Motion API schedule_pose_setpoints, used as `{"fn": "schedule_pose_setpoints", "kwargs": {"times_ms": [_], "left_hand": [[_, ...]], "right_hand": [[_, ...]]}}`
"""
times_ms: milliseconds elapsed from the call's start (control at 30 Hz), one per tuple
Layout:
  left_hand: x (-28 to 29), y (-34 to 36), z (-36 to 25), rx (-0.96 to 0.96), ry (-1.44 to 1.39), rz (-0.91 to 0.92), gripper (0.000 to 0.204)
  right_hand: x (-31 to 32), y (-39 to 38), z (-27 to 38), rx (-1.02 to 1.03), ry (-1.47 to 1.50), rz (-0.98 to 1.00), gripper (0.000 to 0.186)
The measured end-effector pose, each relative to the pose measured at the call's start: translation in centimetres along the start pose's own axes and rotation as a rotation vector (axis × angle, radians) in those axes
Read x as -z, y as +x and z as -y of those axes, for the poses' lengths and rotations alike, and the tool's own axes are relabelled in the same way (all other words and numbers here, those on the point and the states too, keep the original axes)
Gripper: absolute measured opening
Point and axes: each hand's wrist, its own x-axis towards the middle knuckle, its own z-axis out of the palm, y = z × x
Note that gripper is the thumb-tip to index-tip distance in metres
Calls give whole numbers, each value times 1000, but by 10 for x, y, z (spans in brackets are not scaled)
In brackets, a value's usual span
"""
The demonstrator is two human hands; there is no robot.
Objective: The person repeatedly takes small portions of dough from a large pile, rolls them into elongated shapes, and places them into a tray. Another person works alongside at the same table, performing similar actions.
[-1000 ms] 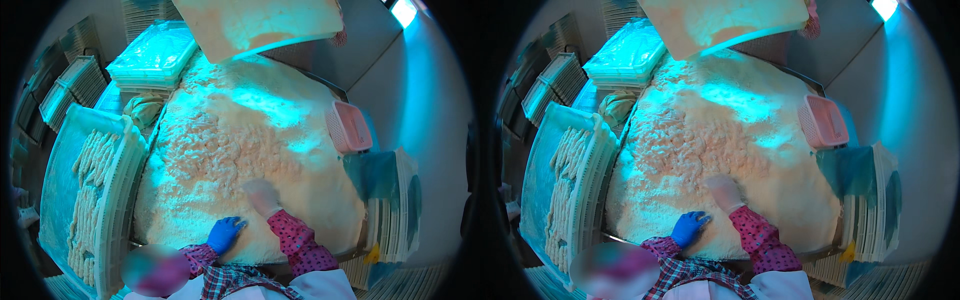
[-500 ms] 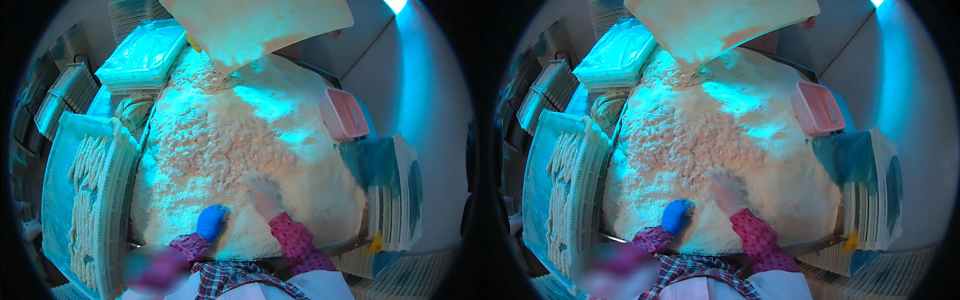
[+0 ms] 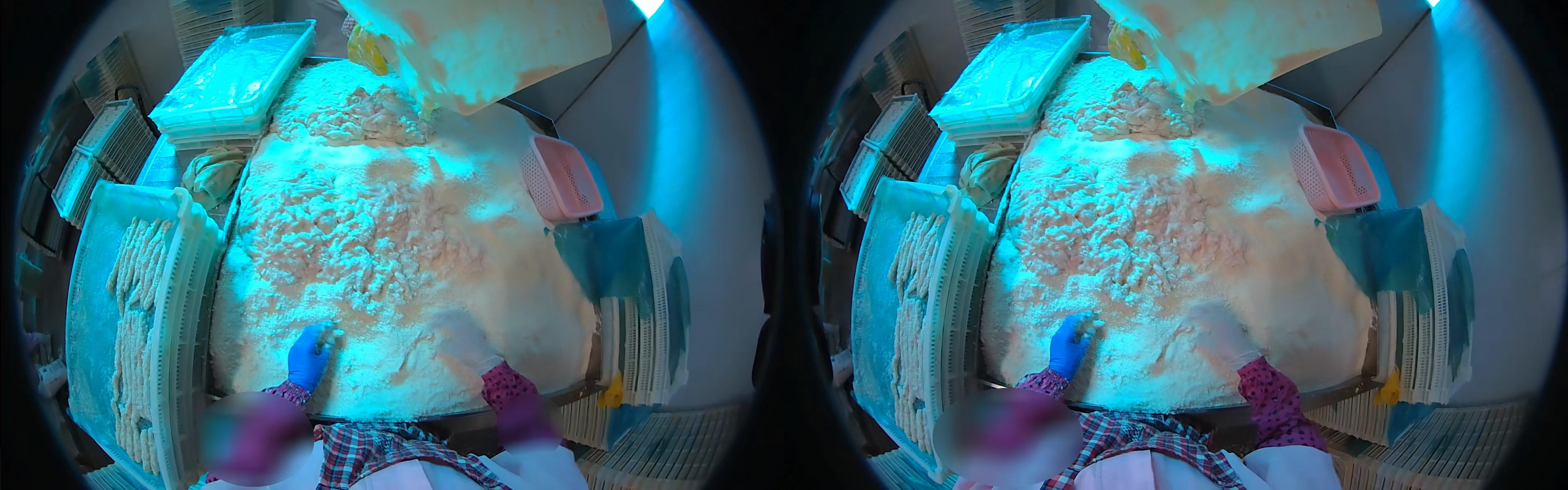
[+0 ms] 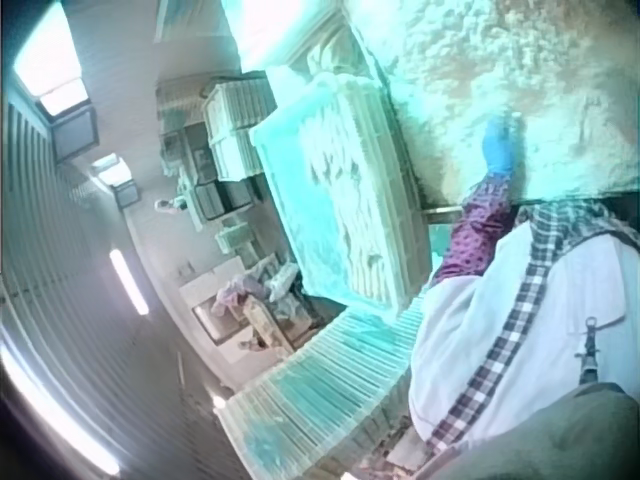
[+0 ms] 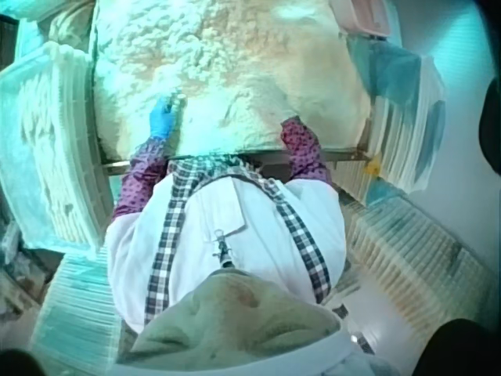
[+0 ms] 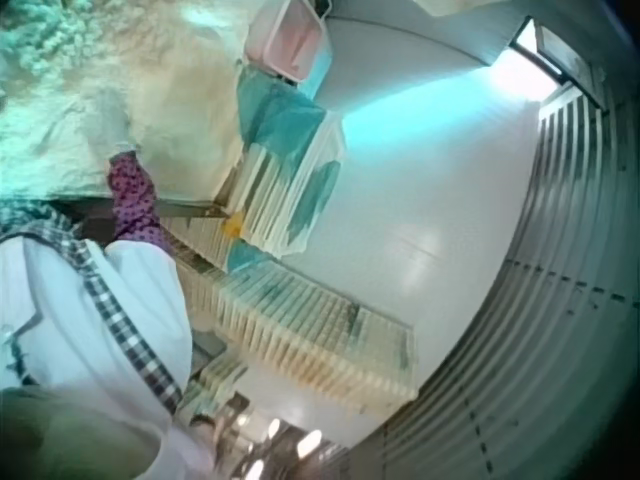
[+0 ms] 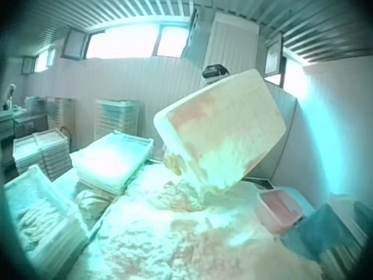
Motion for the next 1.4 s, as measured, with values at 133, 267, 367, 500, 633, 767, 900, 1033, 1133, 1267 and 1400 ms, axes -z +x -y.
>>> {"fn": "schedule_pose_setpoints", "kwargs": {"times_ms": [133,267,367,500,633,767,900,1033,1133,1267,1400], "left_hand": [[-43,-4,-14,-362,156,144,33],[-71,-2,-36,-149,-224,142,42],[-51,11,-28,-265,-278,12,46],[-21,20,-29,-530,-40,-143,48],[-30,14,-62,-579,19,142,39],[-66,19,-49,-750,377,201,31],[-51,17,-37,-700,332,204,33],[-71,15,-49,-497,186,271,36],[-86,16,-48,18,-540,398,34],[-57,-12,-90,77,-1061,547,42],[-60,-24,-76,401,-1385,445,56]], "right_hand": [[-26,-5,31,-585,97,-4,35],[-49,-3,72,-579,294,-270,42],[-32,-11,64,-346,187,-377,44],[-10,-25,43,-43,-164,66,49],[-15,-18,45,-210,-71,-103,37],[-37,-24,35,-170,-196,-135,25],[-24,-58,6,-415,-76,-198,19],[-28,-31,39,-290,-253,-212,32],[-16,-8,57,-133,-295,-374,39],[-41,16,87,-102,18,-451,49],[-63,29,108,-102,98,-365,52]]}}
